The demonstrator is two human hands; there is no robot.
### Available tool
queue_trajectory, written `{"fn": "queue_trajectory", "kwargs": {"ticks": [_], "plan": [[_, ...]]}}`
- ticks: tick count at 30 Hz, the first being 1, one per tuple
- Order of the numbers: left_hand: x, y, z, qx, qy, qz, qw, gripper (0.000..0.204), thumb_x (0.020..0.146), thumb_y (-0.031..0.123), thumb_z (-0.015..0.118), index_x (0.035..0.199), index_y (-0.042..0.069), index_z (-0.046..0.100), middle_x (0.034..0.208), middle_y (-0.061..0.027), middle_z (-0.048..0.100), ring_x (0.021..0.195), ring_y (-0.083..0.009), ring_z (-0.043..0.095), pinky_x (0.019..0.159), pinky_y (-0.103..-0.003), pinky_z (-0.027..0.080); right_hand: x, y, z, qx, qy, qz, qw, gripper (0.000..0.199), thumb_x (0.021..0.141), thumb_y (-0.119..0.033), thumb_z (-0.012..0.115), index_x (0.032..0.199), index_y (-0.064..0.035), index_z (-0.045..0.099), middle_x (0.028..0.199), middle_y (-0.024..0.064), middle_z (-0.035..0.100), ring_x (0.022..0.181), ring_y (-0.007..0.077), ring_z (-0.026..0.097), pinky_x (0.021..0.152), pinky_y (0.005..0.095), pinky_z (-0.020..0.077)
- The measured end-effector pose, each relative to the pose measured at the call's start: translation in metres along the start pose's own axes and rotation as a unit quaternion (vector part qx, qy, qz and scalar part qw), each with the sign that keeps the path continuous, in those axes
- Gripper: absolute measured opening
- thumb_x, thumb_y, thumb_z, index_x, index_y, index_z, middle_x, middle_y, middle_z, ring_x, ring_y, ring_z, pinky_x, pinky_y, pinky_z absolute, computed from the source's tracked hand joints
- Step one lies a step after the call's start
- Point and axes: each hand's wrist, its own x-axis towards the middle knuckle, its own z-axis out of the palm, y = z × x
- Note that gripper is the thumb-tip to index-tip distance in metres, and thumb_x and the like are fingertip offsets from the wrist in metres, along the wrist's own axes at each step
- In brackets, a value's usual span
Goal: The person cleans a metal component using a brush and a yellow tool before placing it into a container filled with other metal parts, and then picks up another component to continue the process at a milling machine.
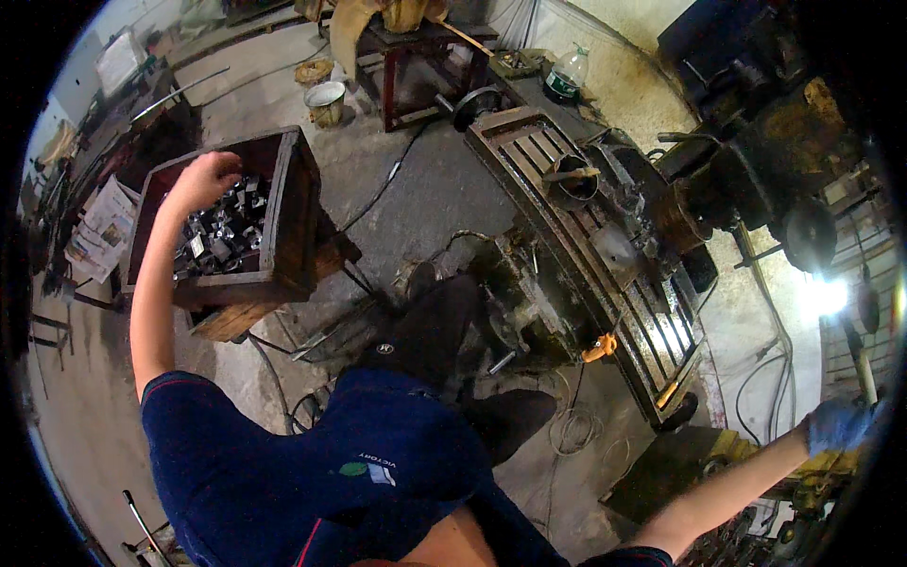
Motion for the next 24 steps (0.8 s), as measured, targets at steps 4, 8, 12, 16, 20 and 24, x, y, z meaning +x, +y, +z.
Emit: {"fn": "queue_trajectory", "kwargs": {"ticks": [4,8,12,16,20,24], "plan": [[0.007,0.024,0.028,0.156,0.013,-0.001,0.988,0.023,0.071,0.026,0.063,0.084,0.008,0.06,0.079,-0.0159,0.062,0.08,-0.0339,0.06,0.065,-0.045,0.048,-0.087,-0.065,-0.053,-0.098,0.009,0.029,0.995,0.033,0.087,-0.013,0.045,0.112,0.0072,0.051,0.107,0.0164,0.058,0.092,0.0218,0.057,0.085,0.0323,0.0427],[0.033,0.006,0.071,0.279,0.007,0.103,0.955,0.025,0.068,0.016,0.061,0.091,0.01,0.056,0.082,-0.0111,0.061,0.078,-0.0298,0.06,0.065,-0.04,0.048,-0.189,-0.182,-0.077,0.011,-0.118,0.19,0.975,0.035,0.085,-0.015,0.048,0.112,0.0083,0.053,0.11,0.0155,0.058,0.095,0.0204,0.056,0.088,0.034,0.0414],[0.054,-0.058,0.115,0.35,-0.025,0.107,0.93,0.018,0.072,0.014,0.055,0.09,0.012,0.053,0.08,-0.0068,0.057,0.079,-0.0244,0.057,0.068,-0.038,0.043,-0.234,-0.245,-0.082,0.282,-0.215,0.438,0.826,0.027,0.082,-0.014,0.057,0.103,0.003,0.062,0.095,0.0067,0.061,0.084,0.0134,0.053,0.077,0.0276,0.0419],[0.051,-0.055,0.116,0.375,0.01,0.156,0.914,0.009,0.068,0.014,0.058,0.076,0.01,0.056,0.073,-0.0082,0.058,0.076,-0.0254,0.059,0.065,-0.038,0.044,-0.296,-0.236,-0.102,0.258,-0.295,0.538,0.746,0.026,0.084,-0.02,0.057,0.096,0.0015,0.064,0.089,0.0036,0.063,0.084,0.0103,0.052,0.08,0.0254,0.04],[0.073,-0.031,0.123,0.302,-0.071,0.031,0.95,0.013,0.075,0.012,0.051,0.084,0.006,0.058,0.086,-0.0142,0.059,0.079,-0.0289,0.061,0.062,-0.042,0.048,-0.349,-0.234,-0.118,0.281,-0.326,0.603,0.671,0.024,0.085,-0.02,0.057,0.094,0.0012,0.065,0.082,0.0023,0.063,0.076,0.0092,0.055,0.073,0.0246,0.0431],[0.054,-0.055,0.137,0.101,0.042,-0.058,0.992,0.029,0.088,0.027,0.036,0.094,0.009,0.057,0.086,-0.0136,0.062,0.084,-0.0324,0.06,0.068,-0.043,0.048,-0.4,-0.249,-0.1,0.287,-0.286,0.707,0.58,0.027,0.083,-0.022,0.061,0.094,0.0022,0.064,0.083,0.0037,0.064,0.076,0.0101,0.056,0.072,0.0247,0.0437]]}}
